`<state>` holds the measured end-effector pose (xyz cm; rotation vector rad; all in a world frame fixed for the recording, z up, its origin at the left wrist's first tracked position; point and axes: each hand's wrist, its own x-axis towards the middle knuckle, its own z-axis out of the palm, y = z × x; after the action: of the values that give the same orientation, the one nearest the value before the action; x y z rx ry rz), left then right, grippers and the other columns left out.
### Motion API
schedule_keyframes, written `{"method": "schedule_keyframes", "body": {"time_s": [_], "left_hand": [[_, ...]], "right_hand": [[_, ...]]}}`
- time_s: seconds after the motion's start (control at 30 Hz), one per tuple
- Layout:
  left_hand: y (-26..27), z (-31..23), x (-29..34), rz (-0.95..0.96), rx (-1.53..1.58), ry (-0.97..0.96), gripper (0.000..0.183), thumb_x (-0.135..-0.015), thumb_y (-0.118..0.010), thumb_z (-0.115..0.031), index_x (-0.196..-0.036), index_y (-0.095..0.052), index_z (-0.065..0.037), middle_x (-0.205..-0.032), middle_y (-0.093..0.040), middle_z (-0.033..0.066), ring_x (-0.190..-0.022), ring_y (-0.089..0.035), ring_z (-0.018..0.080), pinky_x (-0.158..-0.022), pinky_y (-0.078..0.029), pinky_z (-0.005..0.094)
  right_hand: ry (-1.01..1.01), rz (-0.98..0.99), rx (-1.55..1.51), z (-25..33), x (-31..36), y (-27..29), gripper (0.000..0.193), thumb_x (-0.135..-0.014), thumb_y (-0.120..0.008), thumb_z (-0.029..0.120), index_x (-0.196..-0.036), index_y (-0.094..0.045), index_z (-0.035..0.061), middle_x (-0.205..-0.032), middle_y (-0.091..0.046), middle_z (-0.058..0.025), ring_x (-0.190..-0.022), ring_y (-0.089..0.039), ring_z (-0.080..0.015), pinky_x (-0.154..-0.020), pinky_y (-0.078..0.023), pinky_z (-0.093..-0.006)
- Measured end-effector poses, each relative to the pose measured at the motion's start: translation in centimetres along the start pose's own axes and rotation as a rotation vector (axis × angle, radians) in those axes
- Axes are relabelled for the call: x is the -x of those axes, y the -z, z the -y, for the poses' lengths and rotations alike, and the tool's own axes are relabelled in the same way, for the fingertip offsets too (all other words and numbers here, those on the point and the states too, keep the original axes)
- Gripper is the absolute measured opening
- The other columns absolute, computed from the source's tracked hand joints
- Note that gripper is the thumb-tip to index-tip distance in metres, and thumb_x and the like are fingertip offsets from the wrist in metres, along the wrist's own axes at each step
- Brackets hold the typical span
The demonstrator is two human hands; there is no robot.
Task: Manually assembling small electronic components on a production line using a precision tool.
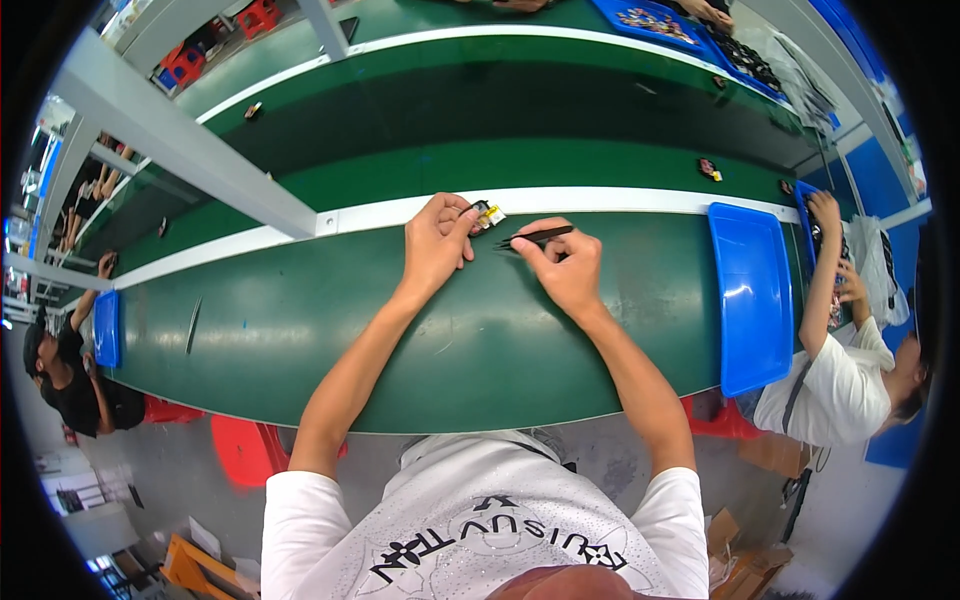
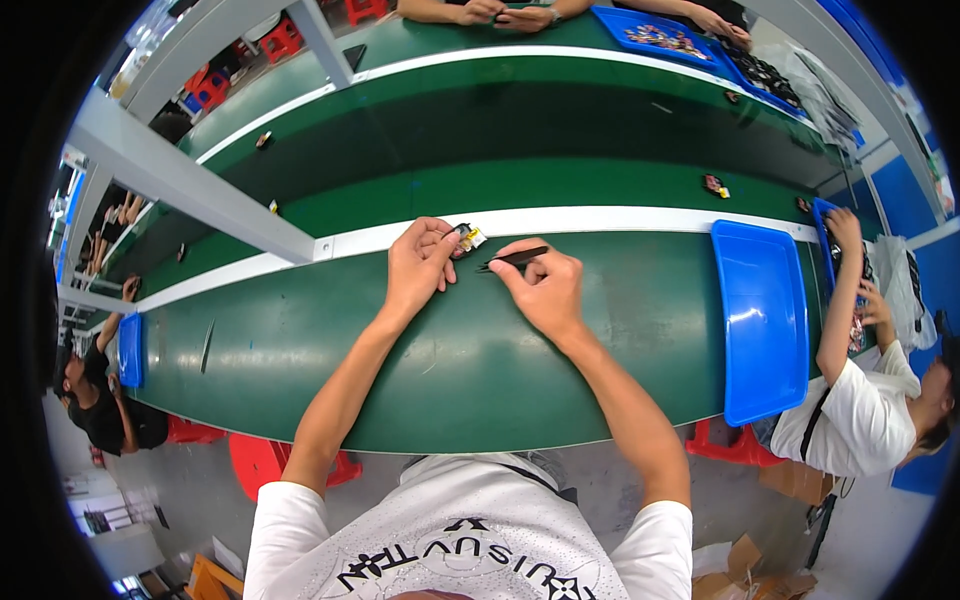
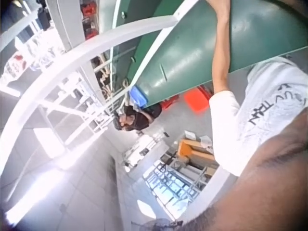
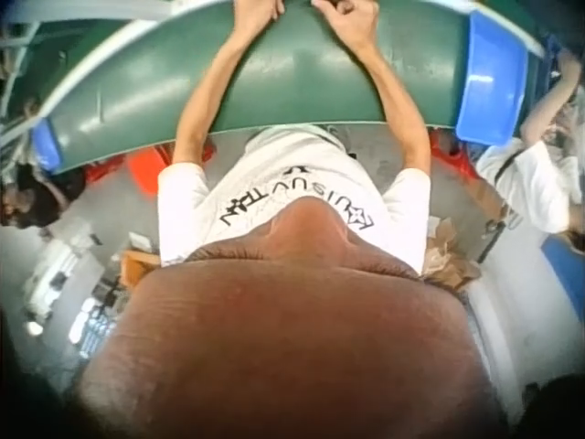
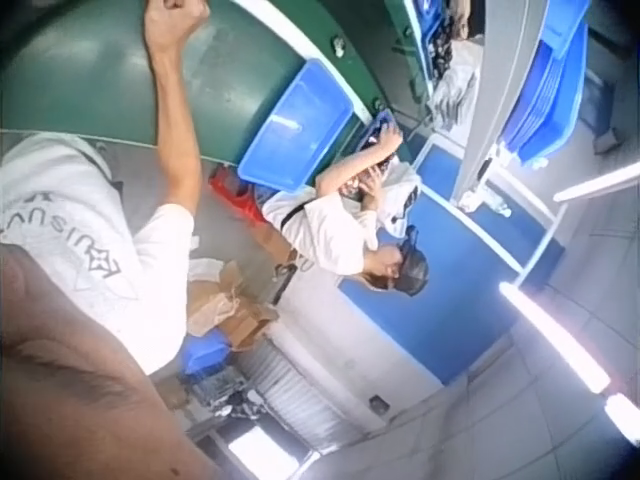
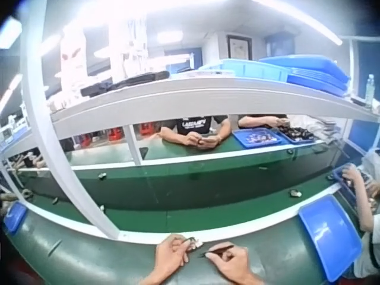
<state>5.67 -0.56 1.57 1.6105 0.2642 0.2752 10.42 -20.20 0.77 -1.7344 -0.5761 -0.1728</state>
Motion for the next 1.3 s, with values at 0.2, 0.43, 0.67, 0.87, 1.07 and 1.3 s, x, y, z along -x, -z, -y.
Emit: {"method": "schedule_keyframes", "body": {"time_s": [0.2, 0.43, 0.67, 0.87, 1.07, 1.3], "left_hand": [[-0.1, 0.6, 1.6, -0.092, 0.028, -0.078, 0.016, -0.099, -0.066, -0.007, -0.111, -0.062, 0.004, -0.085, -0.069, 0.0084, -0.056, -0.06, 0.0078, -0.044, -0.041, 0.0222], [-0.7, 0.5, 2.4, 0.021, -0.134, -0.224, 0.019, -0.099, -0.065, -0.004, -0.117, -0.064, 0.004, -0.073, -0.067, 0.0083, -0.051, -0.059, 0.0087, -0.046, -0.044, 0.0244], [-0.8, 1.0, 2.4, 0.058, -0.198, -0.255, 0.017, -0.099, -0.065, -0.002, -0.115, -0.064, 0.003, -0.073, -0.067, 0.0089, -0.051, -0.059, 0.009, -0.045, -0.043, 0.0248], [-1.2, 1.5, 2.2, 0.05, -0.277, -0.428, 0.012, -0.097, -0.067, -0.001, -0.109, -0.065, 0.002, -0.074, -0.067, 0.0074, -0.05, -0.057, 0.0077, -0.044, -0.042, 0.0248], [-1.2, 1.5, 2.3, 0.045, -0.259, -0.382, 0.01, -0.098, -0.066, -0.002, -0.107, -0.064, 0.003, -0.072, -0.066, 0.0062, -0.05, -0.056, 0.0064, -0.043, -0.042, 0.024], [-1.1, 1.3, 2.4, 0.059, -0.23, -0.345, 0.01, -0.099, -0.066, -0.003, -0.107, -0.064, 0.003, -0.072, -0.066, 0.0059, -0.051, -0.056, 0.0058, -0.044, -0.043, 0.0231]], "right_hand": [[-0.186, 0.109, -0.209, 0.2, 0.7, -0.3, 0.012, -0.085, -0.081, 0.0, -0.092, -0.072, -0.0015, -0.062, -0.057, 0.0072, -0.05, -0.037, 0.0016, -0.046, -0.026, -0.0209], [-0.042, -0.031, -0.149, 0.9, 0.7, -0.3, 0.01, -0.086, -0.08, -0.001, -0.093, -0.072, -0.0018, -0.062, -0.057, 0.0062, -0.051, -0.04, 0.0015, -0.047, -0.027, -0.0197], [-0.059, 0.019, -0.077, 0.5, 0.6, 0.1, 0.011, -0.086, -0.081, 0.001, -0.092, -0.072, -0.0018, -0.058, -0.054, 0.0071, -0.048, -0.039, 0.0012, -0.047, -0.027, -0.0199], [-0.003, -0.003, -0.018, 0.5, 0.7, 0.0, 0.012, -0.084, -0.082, 0.002, -0.092, -0.073, -0.0005, -0.055, -0.053, 0.0059, -0.047, -0.038, 0.001, -0.045, -0.025, -0.0206], [-0.006, -0.001, 0.006, 0.6, 0.7, 0.1, 0.013, -0.084, -0.083, 0.004, -0.091, -0.073, 0.0002, -0.054, -0.051, 0.0063, -0.046, -0.036, 0.0007, -0.045, -0.024, -0.0213], [-0.051, -0.008, -0.01, 0.6, 0.7, 0.1, 0.012, -0.083, -0.082, 0.003, -0.091, -0.073, -0.0001, -0.054, -0.051, 0.0068, -0.046, -0.037, 0.0008, -0.045, -0.023, -0.0212]]}}
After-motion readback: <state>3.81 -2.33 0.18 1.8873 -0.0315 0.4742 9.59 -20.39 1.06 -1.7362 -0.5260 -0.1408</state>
